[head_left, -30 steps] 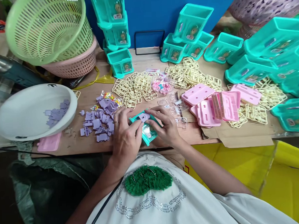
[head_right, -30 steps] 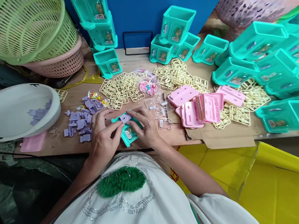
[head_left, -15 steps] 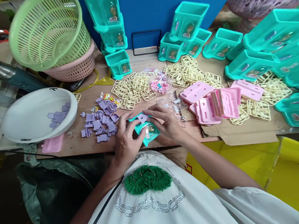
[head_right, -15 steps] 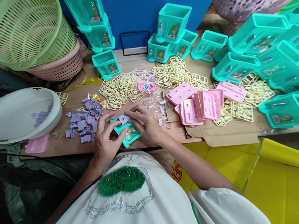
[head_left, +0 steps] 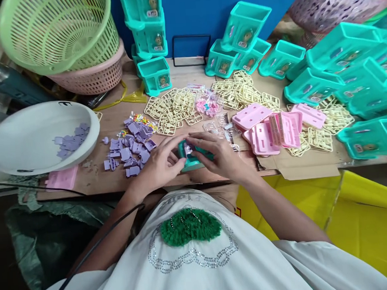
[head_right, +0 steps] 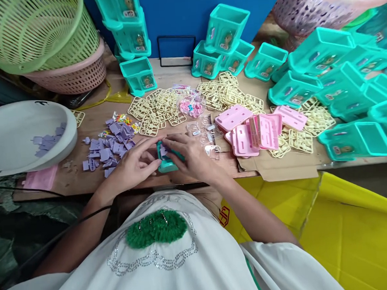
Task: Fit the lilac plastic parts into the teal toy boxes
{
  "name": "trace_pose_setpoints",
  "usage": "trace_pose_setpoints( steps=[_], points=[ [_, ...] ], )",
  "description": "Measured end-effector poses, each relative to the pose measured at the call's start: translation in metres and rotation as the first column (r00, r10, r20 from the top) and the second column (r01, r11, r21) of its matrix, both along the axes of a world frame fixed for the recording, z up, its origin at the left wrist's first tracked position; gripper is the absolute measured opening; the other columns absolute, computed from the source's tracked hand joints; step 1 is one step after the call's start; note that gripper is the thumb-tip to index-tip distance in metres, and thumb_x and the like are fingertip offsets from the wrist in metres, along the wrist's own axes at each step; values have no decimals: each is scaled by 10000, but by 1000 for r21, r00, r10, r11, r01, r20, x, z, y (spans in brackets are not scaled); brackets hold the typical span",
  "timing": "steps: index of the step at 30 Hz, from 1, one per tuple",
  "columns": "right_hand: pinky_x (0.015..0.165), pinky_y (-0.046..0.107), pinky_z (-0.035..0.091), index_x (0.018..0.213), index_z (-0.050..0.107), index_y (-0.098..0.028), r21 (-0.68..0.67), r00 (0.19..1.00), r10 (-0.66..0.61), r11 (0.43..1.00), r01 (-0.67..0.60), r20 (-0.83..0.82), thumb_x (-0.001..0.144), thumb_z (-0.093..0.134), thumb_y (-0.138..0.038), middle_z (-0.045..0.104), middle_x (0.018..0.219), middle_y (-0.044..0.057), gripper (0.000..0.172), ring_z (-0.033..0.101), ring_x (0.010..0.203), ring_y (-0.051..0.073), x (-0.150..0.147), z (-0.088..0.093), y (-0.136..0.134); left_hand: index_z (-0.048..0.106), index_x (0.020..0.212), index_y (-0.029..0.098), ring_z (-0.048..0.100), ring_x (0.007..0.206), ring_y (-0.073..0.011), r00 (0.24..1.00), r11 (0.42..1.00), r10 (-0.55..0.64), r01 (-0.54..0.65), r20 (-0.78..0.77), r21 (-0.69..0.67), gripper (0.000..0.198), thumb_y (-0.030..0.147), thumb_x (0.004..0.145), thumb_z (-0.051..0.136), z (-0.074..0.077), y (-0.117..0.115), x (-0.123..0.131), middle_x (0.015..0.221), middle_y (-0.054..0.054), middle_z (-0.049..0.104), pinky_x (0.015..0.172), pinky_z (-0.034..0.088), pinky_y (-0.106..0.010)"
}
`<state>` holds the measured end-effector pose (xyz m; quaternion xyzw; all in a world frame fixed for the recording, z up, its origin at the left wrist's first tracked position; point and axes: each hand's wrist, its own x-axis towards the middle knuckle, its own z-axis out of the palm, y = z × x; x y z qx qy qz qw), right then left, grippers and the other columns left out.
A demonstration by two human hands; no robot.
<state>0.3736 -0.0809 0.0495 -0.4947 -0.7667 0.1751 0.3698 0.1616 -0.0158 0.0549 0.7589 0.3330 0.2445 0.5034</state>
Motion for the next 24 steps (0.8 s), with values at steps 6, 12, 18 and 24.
trace_pose_setpoints(
  steps=[6,12,18,24],
  points=[
    [835,468,559,1087,753,-283,200,950,-310,930,308,-20,1022,653,-238,679,1008,79,127,657,950,256,-13,3,-28,706,1089,213,585,624,-95,978,979,201,-199,63,-36,300,244,801,786,-24,-1,6,875,2,682,501,468,-168],
    [959,536,486,1203,712,-293,176,890,-451,883,435,68,992,709,-348,613,1102,94,218,574,1063,304,-31,-13,-45,719,1018,212,612,659,-113,927,936,352,-352,126,-28,232,345,847,802,-46,-19,8,854,3,684,548,478,-192],
    [1037,571,462,1206,720,-295,209,905,-423,890,406,46,966,729,-265,565,1227,116,241,518,1191,330,-27,-21,-29,795,1018,216,652,860,-151,924,922,333,-361,188,137,141,298,906,775,-50,-22,9,883,-10,651,801,556,-264],
    [1041,576,463,1155,770,-316,143,924,-383,913,381,-18,993,685,-237,566,1225,95,200,551,1197,315,-25,-24,-31,807,1041,215,675,947,-158,930,960,276,-280,241,-18,197,372,972,708,-47,-32,11,989,-39,637,767,616,-228]
  ],
)
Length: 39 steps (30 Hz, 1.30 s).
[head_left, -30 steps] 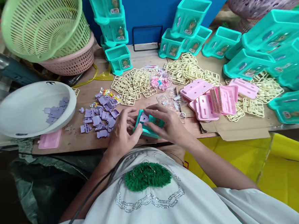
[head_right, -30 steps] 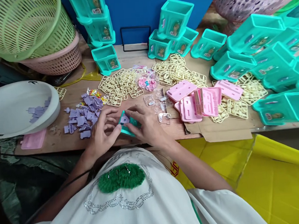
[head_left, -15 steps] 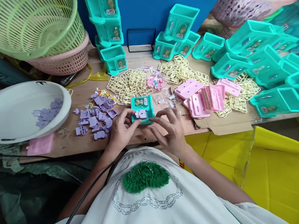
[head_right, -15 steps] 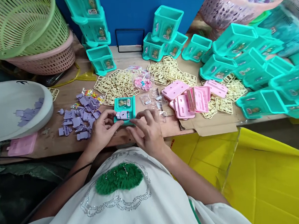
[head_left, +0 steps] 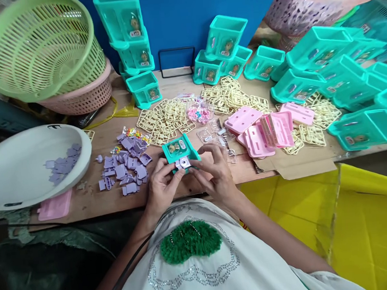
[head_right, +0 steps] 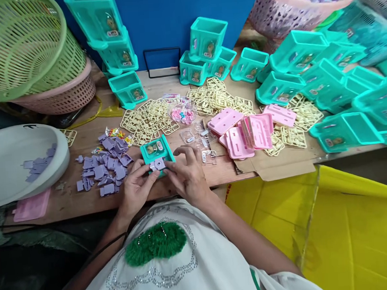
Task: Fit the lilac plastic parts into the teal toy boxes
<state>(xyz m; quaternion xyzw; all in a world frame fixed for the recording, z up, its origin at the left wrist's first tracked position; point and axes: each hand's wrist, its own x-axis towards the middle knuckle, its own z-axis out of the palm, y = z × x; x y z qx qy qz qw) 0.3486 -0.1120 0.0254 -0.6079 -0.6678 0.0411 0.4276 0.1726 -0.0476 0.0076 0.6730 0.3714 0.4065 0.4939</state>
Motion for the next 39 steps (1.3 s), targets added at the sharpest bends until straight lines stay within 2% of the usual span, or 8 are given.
trace_pose_setpoints(
  steps=[5,11,15,19,22,25,30,39],
  points=[
    [1049,617,471,1322,692,-352,7,1000,-6,1000,6,-25,992,673,-217,558,1278,109,357,562,1245,335,-6,-3,-7,828,1072,235,692,983,-161,1000,999,20,-20,-21,39,170,310,983,704,4,-4,-4,1034,-45,661,815,626,-236],
    [1084,634,463,1264,694,-340,47,997,-19,999,23,-72,979,671,-158,558,1307,102,338,524,1309,338,-12,-11,-6,830,991,224,703,997,-157,996,995,73,-70,-47,78,138,273,980,702,0,-10,0,1048,-40,662,892,611,-253],
    [1081,621,475,1233,721,-347,40,992,-36,998,41,-118,990,651,-158,582,1278,93,316,550,1272,326,-11,-7,-8,830,999,232,699,1003,-170,993,993,115,-115,8,-13,136,320,952,737,1,-15,0,1046,-42,665,862,622,-254],
    [1111,601,472,1198,731,-319,66,994,-28,997,36,-109,991,642,-141,595,1257,100,286,573,1267,318,-1,7,-4,842,1009,227,701,1068,-197,1000,992,-1,1,-1,-125,218,337,991,655,6,-10,-8,1106,-73,710,918,618,-292],
    [1094,579,504,1245,700,-299,56,995,60,997,-56,-83,997,660,-165,598,1290,118,285,588,1280,320,7,13,2,848,959,222,713,1003,-185,999,983,-30,34,26,-180,177,306,954,693,7,-4,-12,1035,-65,722,845,621,-263],
    [1029,538,561,1469,574,-295,5,973,193,981,-194,-128,1028,642,-199,599,1335,146,456,620,1252,303,13,12,7,851,935,222,716,911,-153,996,981,-34,48,81,-186,125,277,919,739,7,0,-12,956,-41,709,747,612,-211],
    [1032,536,571,1491,595,-281,-65,945,307,947,-316,-116,1027,674,-242,577,1347,158,473,610,1279,306,22,6,9,854,914,232,712,855,-125,998,998,-17,20,60,-54,70,228,869,801,8,6,-13,950,-24,714,673,584,-172],
    [967,511,595,1456,642,-297,-52,938,336,939,-341,-90,1054,627,-229,590,1298,149,408,636,1221,281,25,5,12,857,929,251,648,1047,-169,969,933,212,-160,-131,323,91,192,869,822,10,0,-14,1116,-42,583,901,600,-312]
  ],
)
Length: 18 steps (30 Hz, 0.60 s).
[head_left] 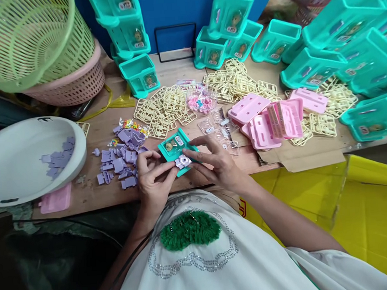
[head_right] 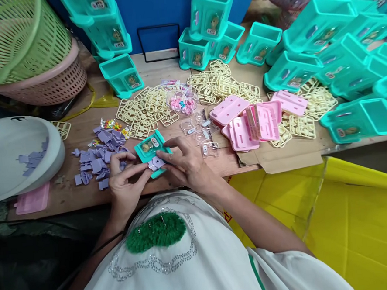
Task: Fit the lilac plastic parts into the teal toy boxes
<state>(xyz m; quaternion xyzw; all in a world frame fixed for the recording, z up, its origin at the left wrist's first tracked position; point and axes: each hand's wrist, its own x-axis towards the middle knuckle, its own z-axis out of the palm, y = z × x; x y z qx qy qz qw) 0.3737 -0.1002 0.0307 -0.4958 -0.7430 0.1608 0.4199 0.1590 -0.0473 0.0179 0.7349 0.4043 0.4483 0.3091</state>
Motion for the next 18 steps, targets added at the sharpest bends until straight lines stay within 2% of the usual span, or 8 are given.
trace_pose_setpoints(
  steps=[3,9,14,18],
  points=[
    [947,501,596,1431,664,-265,10,1000,-2,1000,1,9,1059,617,-237,593,1285,158,376,636,1206,282,-1,0,0,853,927,243,634,1043,-163,999,998,36,-35,-8,58,120,151,866,806,2,-3,3,1117,-38,538,883,601,-303],
    [952,499,584,1413,678,-269,20,1000,-14,1000,13,5,1079,581,-278,594,1275,150,348,630,1190,274,-1,-3,0,842,924,223,666,972,-126,996,998,-61,61,61,3,144,104,859,794,1,0,3,1060,-19,582,835,604,-252],
    [893,472,577,1474,623,-305,94,1000,-8,996,8,2,1067,584,-218,590,1243,137,418,634,1135,262,-4,-8,2,837,879,218,666,968,-125,993,998,-29,34,114,-43,128,101,843,804,-3,2,6,1053,-19,585,839,602,-251],
    [864,449,571,1515,584,-307,119,999,-9,993,5,35,1065,572,-197,599,1247,142,463,635,1085,253,-4,-8,3,827,862,219,665,982,-143,981,998,-51,57,189,-25,80,142,865,804,-11,3,8,1037,-28,595,843,615,-277]
  ],
)
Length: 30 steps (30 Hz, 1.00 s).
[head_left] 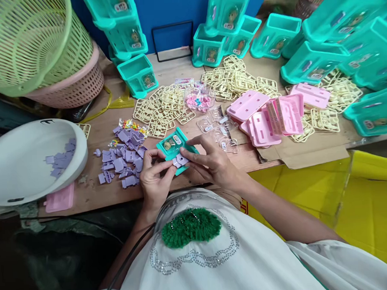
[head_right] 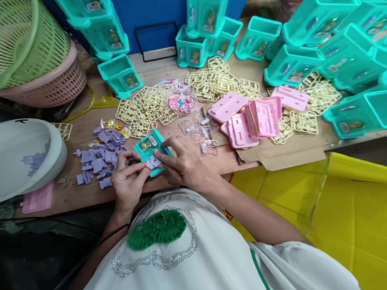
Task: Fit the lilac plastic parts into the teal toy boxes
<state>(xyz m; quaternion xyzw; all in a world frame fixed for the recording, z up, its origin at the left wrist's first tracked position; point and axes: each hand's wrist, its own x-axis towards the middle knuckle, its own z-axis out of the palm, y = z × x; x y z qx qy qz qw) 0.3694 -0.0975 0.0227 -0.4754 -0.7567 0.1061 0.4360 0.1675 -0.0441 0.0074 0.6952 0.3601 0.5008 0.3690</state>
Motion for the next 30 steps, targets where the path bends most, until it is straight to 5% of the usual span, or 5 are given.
trace_pose_setpoints(
  steps=[15,22,30],
  points=[
    [866,468,541,1471,627,-237,68,989,105,991,-113,101,1065,583,-217,695,1129,129,409,605,1042,270,9,10,14,789,928,210,685,1236,-212,996,995,-92,91,8,36,80,136,927,759,-4,-1,-3,1326,-70,620,1002,629,-387],
    [873,463,564,1406,680,-237,-4,992,103,995,-103,72,1055,621,-273,677,1154,138,358,643,1037,264,13,8,13,808,906,220,663,1291,-251,995,997,69,-70,-76,-17,51,198,868,834,-1,-7,-9,1358,-72,593,1099,600,-436],
    [869,438,552,1366,711,-244,-22,988,108,994,-106,106,1075,599,-350,659,1151,131,330,635,1036,246,16,9,14,847,894,248,588,1436,-290,992,996,-69,75,-104,54,129,130,874,800,4,7,-10,1498,-84,587,1182,556,-526]
  ],
)
